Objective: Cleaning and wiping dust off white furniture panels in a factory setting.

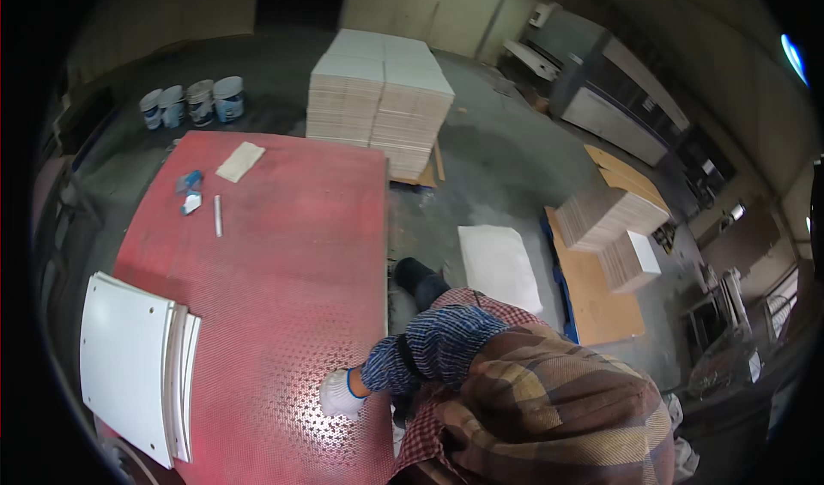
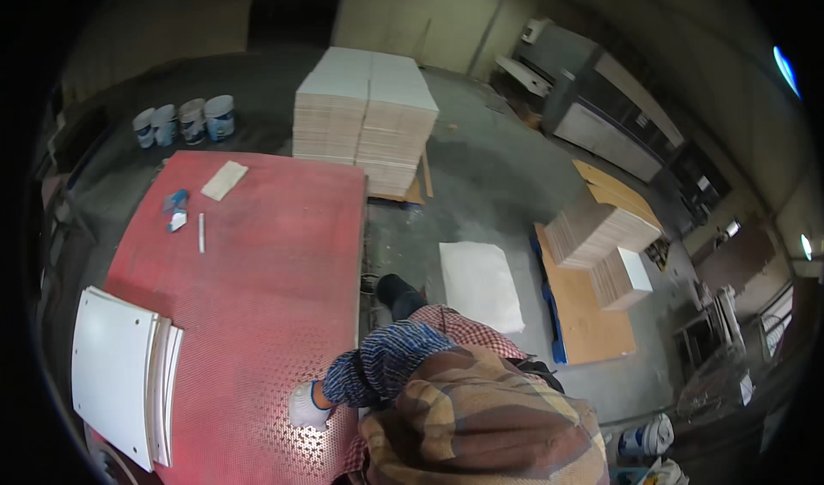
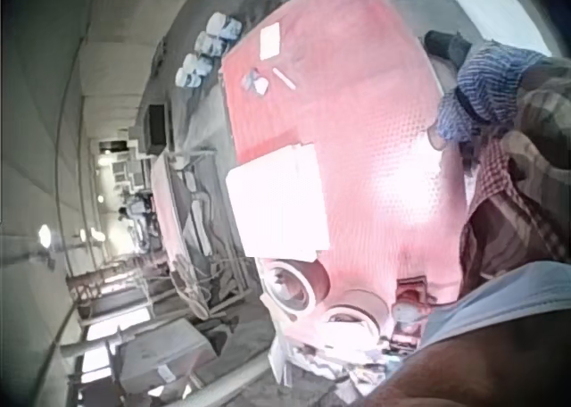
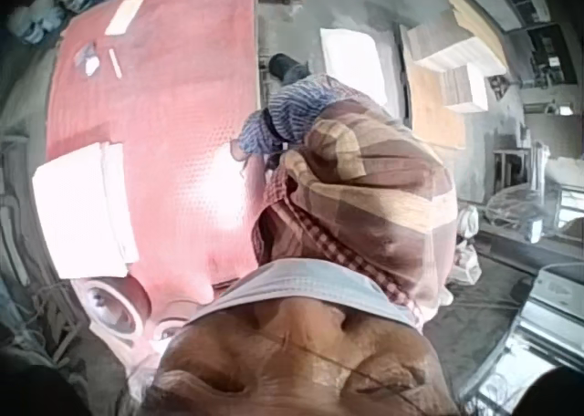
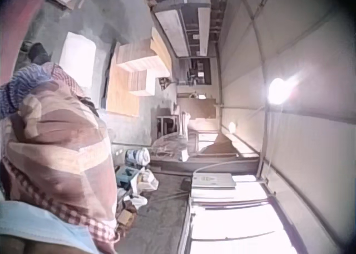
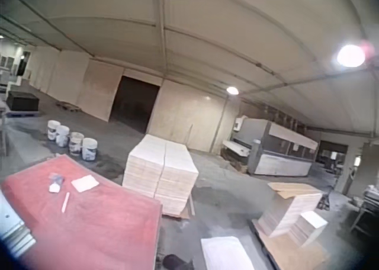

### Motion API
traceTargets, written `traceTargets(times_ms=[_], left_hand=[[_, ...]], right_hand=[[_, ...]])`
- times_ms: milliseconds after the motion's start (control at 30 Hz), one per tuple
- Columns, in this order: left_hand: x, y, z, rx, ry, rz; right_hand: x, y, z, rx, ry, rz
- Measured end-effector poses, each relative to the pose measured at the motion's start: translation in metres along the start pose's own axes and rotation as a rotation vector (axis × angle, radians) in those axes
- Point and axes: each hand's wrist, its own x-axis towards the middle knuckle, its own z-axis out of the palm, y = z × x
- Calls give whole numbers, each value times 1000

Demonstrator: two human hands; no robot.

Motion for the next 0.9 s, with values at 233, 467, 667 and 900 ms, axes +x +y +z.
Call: traceTargets(times_ms=[233,467,667,900], left_hand=[[19,37,137,-66,-141,13],[39,61,165,-11,-109,13],[27,87,69,203,49,-28],[-336,454,-264,1121,797,-356]], right_hand=[[6,9,25,-59,117,-51],[4,12,26,-97,96,-76],[8,-8,14,0,279,-145],[-43,57,-17,405,95,-218]])
